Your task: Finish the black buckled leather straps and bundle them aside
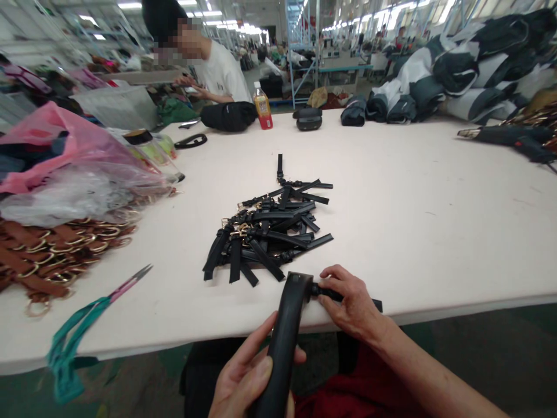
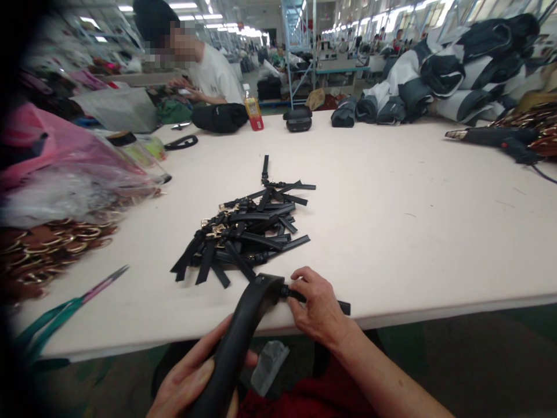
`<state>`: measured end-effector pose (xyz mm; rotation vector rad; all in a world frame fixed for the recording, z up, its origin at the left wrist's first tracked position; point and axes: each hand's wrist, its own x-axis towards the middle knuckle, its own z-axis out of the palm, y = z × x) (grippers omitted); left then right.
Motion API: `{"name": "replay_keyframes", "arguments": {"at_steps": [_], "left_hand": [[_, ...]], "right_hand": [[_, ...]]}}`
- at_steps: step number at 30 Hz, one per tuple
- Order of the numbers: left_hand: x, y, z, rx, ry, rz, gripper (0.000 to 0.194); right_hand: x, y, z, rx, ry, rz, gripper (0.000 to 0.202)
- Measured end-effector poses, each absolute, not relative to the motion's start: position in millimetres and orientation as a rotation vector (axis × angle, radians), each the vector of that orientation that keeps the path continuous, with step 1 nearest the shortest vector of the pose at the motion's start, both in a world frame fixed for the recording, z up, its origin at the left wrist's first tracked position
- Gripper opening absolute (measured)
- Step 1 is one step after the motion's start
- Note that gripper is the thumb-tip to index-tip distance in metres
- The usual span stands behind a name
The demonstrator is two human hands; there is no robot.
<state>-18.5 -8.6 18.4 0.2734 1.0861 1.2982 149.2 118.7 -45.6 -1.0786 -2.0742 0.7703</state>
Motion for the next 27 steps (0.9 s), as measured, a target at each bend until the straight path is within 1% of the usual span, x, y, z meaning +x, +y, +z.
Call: {"name": "replay_keyframes", "arguments": {"at_steps": [5,10,14,16,22,27], "left_hand": [[-23.3,-8.9,16.0,0.360,1.002,1.283,0.039],[-25.8,-9.7,14.5,0.383,0.973,1.280,0.038],[-26.2,-9.9,13.1,0.380,0.955,1.284,0.039],[-26.4,-10.0,12.4,0.387,0.948,1.285,0.040],[-26.7,-11.0,10.5,0.426,0.971,1.270,0.042],[-26.6,-11.5,9.1,0.424,0.977,1.284,0.041]], "right_hand": [[153.0,121.6,-46.0,-1.058,-2.100,0.817,0.020],[151.3,116.0,-54.3,-1.033,-2.124,0.648,0.022],[148.2,112.2,-55.8,-1.040,-2.120,0.545,0.019],[147.3,112.6,-53.8,-1.051,-2.128,0.562,0.017],[146.5,118.7,-44.3,-1.095,-2.130,0.769,0.012],[144.5,122.8,-43.8,-1.228,-2.215,0.750,0.012]]}}
